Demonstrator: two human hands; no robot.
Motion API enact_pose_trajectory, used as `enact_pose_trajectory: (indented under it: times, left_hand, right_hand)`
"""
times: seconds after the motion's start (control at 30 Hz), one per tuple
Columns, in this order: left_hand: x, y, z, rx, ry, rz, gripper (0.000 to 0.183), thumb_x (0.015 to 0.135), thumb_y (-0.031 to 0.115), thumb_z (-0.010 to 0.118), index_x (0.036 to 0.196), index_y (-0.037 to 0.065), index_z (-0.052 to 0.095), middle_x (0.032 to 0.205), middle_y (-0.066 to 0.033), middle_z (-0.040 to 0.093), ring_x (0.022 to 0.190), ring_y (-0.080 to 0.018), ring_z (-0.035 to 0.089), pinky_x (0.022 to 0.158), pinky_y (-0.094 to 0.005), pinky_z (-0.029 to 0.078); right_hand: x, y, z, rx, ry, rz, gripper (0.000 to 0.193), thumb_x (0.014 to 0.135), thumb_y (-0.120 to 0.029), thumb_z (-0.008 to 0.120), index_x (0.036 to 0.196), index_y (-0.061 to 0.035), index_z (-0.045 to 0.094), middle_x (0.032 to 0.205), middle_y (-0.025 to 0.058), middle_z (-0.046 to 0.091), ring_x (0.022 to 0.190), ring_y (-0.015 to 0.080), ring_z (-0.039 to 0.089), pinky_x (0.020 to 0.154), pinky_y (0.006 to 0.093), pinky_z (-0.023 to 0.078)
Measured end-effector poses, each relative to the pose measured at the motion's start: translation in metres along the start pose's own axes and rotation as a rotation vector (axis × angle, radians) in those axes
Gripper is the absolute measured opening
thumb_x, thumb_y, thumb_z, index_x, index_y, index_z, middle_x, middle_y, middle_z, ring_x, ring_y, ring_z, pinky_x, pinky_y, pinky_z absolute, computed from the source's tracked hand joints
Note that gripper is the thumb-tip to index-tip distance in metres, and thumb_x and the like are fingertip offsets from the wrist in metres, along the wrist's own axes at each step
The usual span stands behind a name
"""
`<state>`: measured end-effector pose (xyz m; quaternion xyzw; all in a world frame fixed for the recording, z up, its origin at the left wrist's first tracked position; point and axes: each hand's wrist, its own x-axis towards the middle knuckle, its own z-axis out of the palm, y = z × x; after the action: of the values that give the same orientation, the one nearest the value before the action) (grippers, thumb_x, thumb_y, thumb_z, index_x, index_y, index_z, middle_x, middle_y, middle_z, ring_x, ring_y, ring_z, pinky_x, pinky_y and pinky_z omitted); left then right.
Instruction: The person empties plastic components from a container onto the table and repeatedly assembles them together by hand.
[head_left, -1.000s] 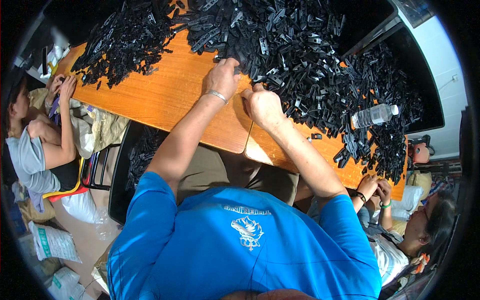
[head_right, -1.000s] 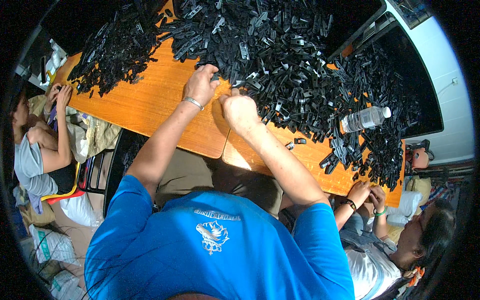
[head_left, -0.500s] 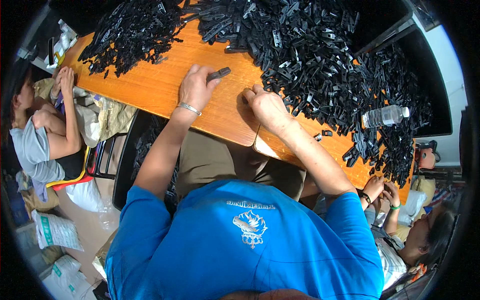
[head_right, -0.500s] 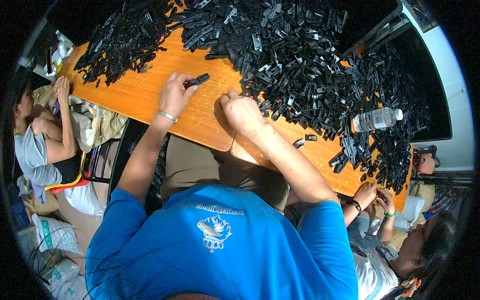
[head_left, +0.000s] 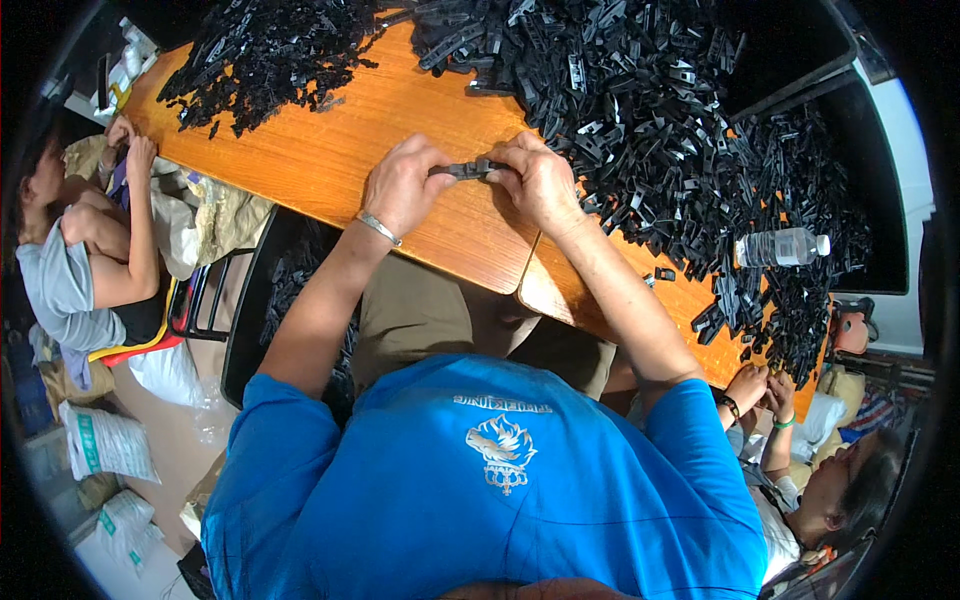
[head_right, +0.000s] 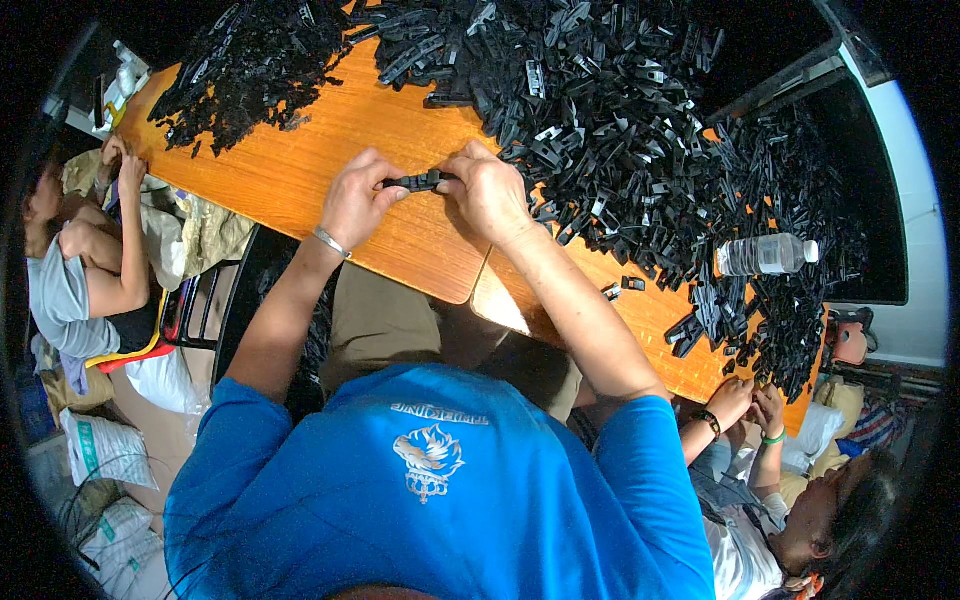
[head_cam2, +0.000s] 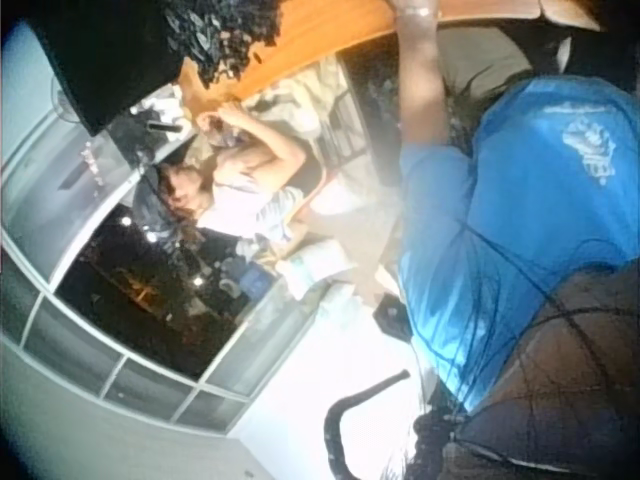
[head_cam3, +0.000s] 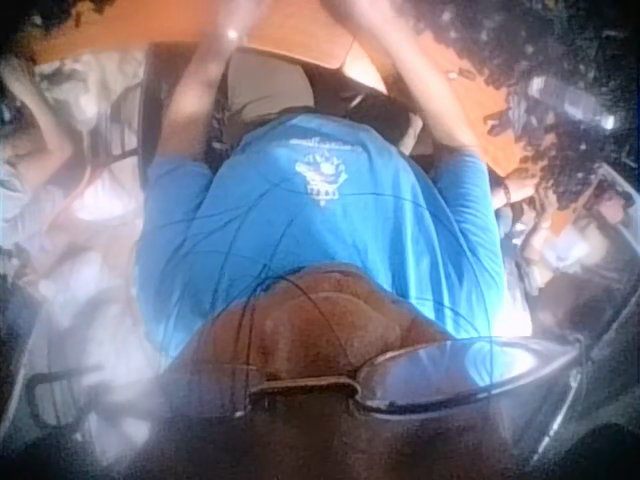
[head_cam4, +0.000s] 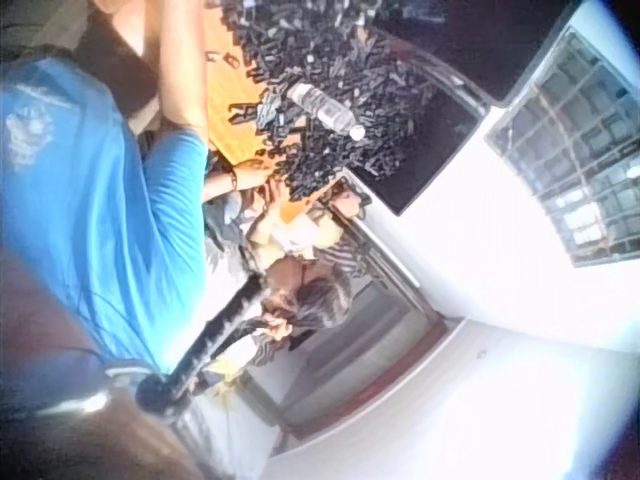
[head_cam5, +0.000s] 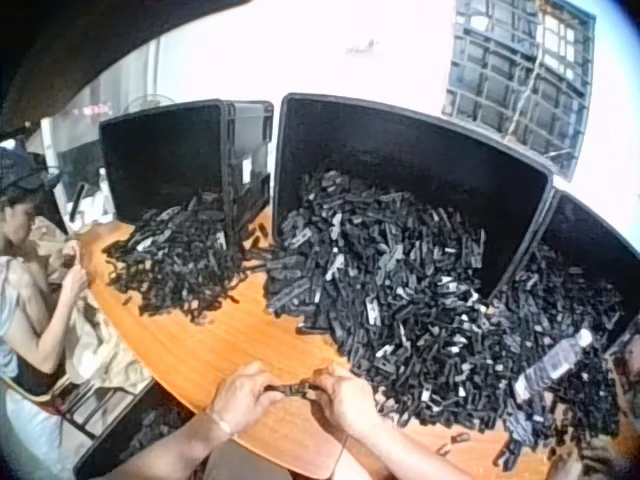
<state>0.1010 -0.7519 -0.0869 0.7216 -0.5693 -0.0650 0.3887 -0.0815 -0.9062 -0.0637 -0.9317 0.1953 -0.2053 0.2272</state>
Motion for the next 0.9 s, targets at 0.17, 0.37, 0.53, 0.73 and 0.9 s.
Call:
enact_pose_trajectory:
  times: [0.17,0.37,0.53,0.73,0.9]
  left_hand:
    - [0.006,0.000,0.003,-0.064,-0.003,0.027,0.017,0.085,0.001,0.082,0.100,-0.002,0.073,0.094,-0.0121,0.063,0.080,-0.0273,0.066,0.072,-0.0387,0.055]
    - [-0.005,-0.025,-0.039,-0.046,-0.184,-0.088,0.014,0.085,0.003,0.081,0.096,0.003,0.072,0.092,-0.0129,0.065,0.085,-0.0338,0.067,0.074,-0.0412,0.054]
    - [-0.044,-0.044,-0.157,0.023,-0.664,-0.184,0.037,0.077,-0.005,0.082,0.112,0.006,0.077,0.094,-0.0054,0.067,0.088,-0.0220,0.065,0.081,-0.0359,0.055]
    - [0.029,-0.010,-0.085,0.023,-0.210,-0.112,0.034,0.089,0.005,0.076,0.123,0.004,0.073,0.107,-0.0137,0.071,0.102,-0.0309,0.070,0.094,-0.0381,0.056]
    - [0.096,-0.012,0.027,0.130,0.102,0.084,0.035,0.092,0.011,0.077,0.126,0.006,0.072,0.122,-0.0142,0.067,0.116,-0.0341,0.065,0.101,-0.0446,0.055]
  right_hand:
    - [0.017,0.014,0.012,0.074,-0.002,-0.265,0.025,0.080,-0.008,0.085,0.104,-0.0066,0.079,0.093,0.0123,0.069,0.085,0.0372,0.070,0.071,0.0451,0.056]
    - [0.032,-0.017,0.043,0.058,-0.057,-0.330,0.014,0.086,-0.022,0.080,0.093,-0.0102,0.078,0.096,0.0114,0.070,0.087,0.0359,0.072,0.074,0.0484,0.058]
    - [-0.009,-0.043,0.022,0.174,-0.179,-0.377,0.016,0.089,-0.027,0.079,0.096,-0.0120,0.077,0.095,0.0105,0.069,0.085,0.0361,0.072,0.072,0.0479,0.059]
    - [-0.032,0.008,-0.058,-0.373,-0.045,-0.012,0.018,0.088,-0.010,0.070,0.104,-0.0048,0.075,0.106,0.0170,0.067,0.095,0.0319,0.072,0.082,0.0421,0.062]
    - [-0.031,0.016,-0.049,-0.558,-0.100,-0.052,0.021,0.089,-0.008,0.067,0.109,-0.0059,0.074,0.110,0.0156,0.066,0.100,0.0322,0.072,0.083,0.0422,0.063]
